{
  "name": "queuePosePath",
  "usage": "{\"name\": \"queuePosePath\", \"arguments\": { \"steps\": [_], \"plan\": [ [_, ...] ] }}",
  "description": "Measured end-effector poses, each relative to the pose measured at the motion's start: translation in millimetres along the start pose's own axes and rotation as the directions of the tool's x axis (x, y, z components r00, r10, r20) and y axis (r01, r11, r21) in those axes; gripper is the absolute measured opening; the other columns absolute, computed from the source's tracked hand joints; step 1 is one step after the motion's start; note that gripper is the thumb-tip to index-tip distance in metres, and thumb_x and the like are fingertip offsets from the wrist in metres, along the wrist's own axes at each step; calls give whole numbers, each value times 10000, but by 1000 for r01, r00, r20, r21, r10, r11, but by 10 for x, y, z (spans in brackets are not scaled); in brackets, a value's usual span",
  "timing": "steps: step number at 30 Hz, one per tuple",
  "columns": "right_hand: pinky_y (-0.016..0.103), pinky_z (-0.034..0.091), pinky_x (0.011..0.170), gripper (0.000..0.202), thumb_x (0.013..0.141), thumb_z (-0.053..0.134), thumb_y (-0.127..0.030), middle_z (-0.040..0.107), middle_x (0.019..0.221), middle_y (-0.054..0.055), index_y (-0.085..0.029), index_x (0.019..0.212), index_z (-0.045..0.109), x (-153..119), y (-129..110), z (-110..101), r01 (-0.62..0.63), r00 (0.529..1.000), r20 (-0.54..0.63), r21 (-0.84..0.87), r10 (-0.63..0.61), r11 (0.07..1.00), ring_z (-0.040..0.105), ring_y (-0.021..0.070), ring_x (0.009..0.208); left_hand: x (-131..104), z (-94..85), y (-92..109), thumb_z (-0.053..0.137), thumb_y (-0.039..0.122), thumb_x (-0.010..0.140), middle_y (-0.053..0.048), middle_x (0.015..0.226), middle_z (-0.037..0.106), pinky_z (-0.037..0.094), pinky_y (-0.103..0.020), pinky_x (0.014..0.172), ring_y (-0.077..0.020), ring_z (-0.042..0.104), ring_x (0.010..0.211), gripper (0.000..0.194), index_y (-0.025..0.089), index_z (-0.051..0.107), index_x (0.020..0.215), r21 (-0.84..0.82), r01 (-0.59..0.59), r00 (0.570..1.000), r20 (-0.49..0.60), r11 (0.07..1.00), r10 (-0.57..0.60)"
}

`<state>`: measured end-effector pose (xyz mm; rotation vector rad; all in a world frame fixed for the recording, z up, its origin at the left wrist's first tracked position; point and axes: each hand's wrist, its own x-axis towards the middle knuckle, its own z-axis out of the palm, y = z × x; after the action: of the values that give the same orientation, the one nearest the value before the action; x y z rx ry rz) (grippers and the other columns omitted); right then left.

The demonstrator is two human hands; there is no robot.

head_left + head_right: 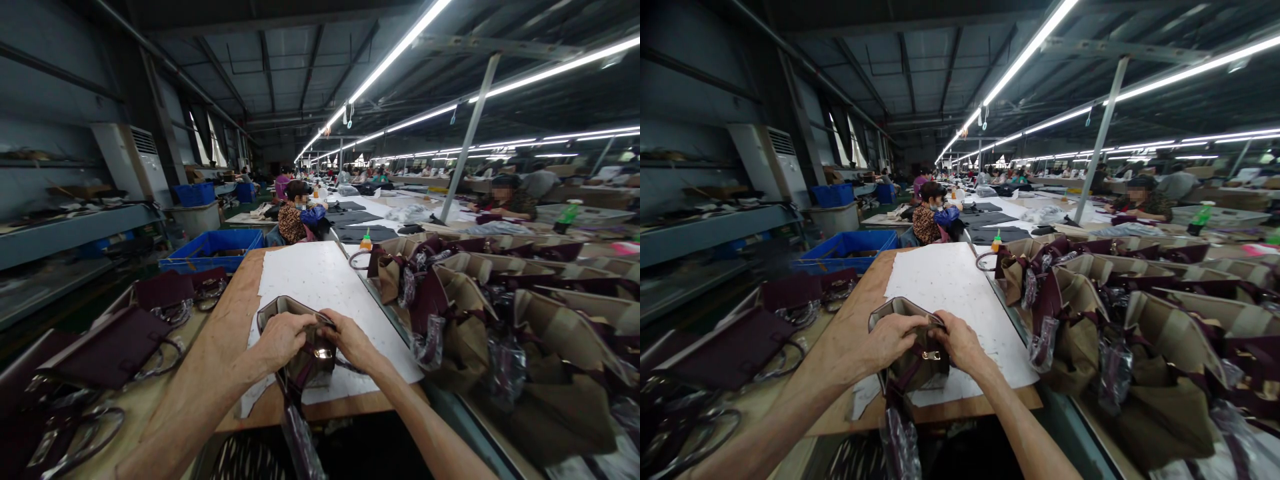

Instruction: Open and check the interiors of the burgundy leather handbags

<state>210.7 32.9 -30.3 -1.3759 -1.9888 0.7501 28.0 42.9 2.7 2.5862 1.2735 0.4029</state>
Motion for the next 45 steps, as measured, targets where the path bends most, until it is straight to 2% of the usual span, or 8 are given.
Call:
{"name": "queuePosePath", "arguments": {
  "steps": [11, 15, 20, 24, 32, 38, 42, 45],
  "plan": [
    [249, 316, 695, 253, 758, 530, -281, 608, 1005, 11, -255, 1008, 555, 3, -245, 10, -14, 999, -44, -320, 0, 947, 533, 176, 930, 312, -96, 55, 467, 152, 611, -63, 721, 670, 399, -257, 546, -185, 573, 627, 303, 205, 696, 803, 105, 229, 957, 156, 968, -244],
    [257, 307, 656, 201, 768, 528, -331, 625, 950, 20, -246, 943, 580, 50, -266, 10, -90, 994, -92, -367, 61, 926, 546, 191, 895, 353, -153, 66, 475, 173, 623, -53, 661, 645, 373, -232, 526, -169, 556, 620, 253, 192, 691, 753, 99, 183, 959, 203, 978, -200],
    [235, 303, 660, 179, 749, 549, -283, 627, 923, -9, -261, 924, 585, 63, -239, 8, -8, 1000, -25, -340, 0, 940, 538, 164, 879, 280, -176, -24, 469, 137, 612, -4, 621, 626, 351, -179, 474, -120, 523, 564, 214, 162, 671, 680, 23, 77, 926, 369, 997, -81],
    [223, 303, 654, 146, 759, 544, -291, 622, 894, -11, -243, 894, 572, 47, -220, -7, 49, 999, 7, -339, -50, 940, 540, 149, 841, 294, -153, -23, 466, 103, 601, -7, 616, 635, 340, -182, 431, -118, 515, 526, 220, 145, 666, 683, 29, 86, 899, 428, 996, -90],
    [228, 312, 658, 130, 818, 468, -291, 631, 858, 6, -233, 876, 569, 77, -158, 46, 12, 995, -85, -368, -46, 930, 545, 151, 809, 217, -145, 82, 410, 185, 763, -144, 887, 632, 422, -367, 730, -257, 577, 845, 244, 115, 634, 829, 245, 256, 957, 75, 935, -281],
    [236, 309, 615, 191, 814, 440, -283, 631, 753, 6, -217, 863, 612, 84, -111, -123, -28, 999, -45, -259, 16, 966, 531, 148, 717, 65, -305, -66, 528, 181, 729, -122, 1107, 523, 347, -393, 885, -267, 466, 1044, 236, 138, 538, 961, 336, 194, 976, -158, 922, -148],
    [232, 316, 592, 212, 789, 453, -298, 621, 702, -15, -203, 837, 636, 27, -44, -255, -16, 999, 40, -99, 20, 995, 509, 139, 658, 16, -379, -218, 622, 273, 682, -95, 1111, 540, 314, -389, 927, -267, 469, 1061, 518, 185, 431, 1155, 256, 203, 974, -151, 945, -169],
    [231, 323, 584, 217, 771, 468, -302, 620, 702, -14, -193, 848, 638, 12, -15, -256, -50, 998, 25, -50, 52, 997, 501, 141, 654, 31, -313, -176, 574, 213, 721, -87, 1219, 487, 272, -372, 981, -242, 415, 1141, 496, 191, 412, 1189, 231, 105, 984, -163, 967, -68]
  ]
}}
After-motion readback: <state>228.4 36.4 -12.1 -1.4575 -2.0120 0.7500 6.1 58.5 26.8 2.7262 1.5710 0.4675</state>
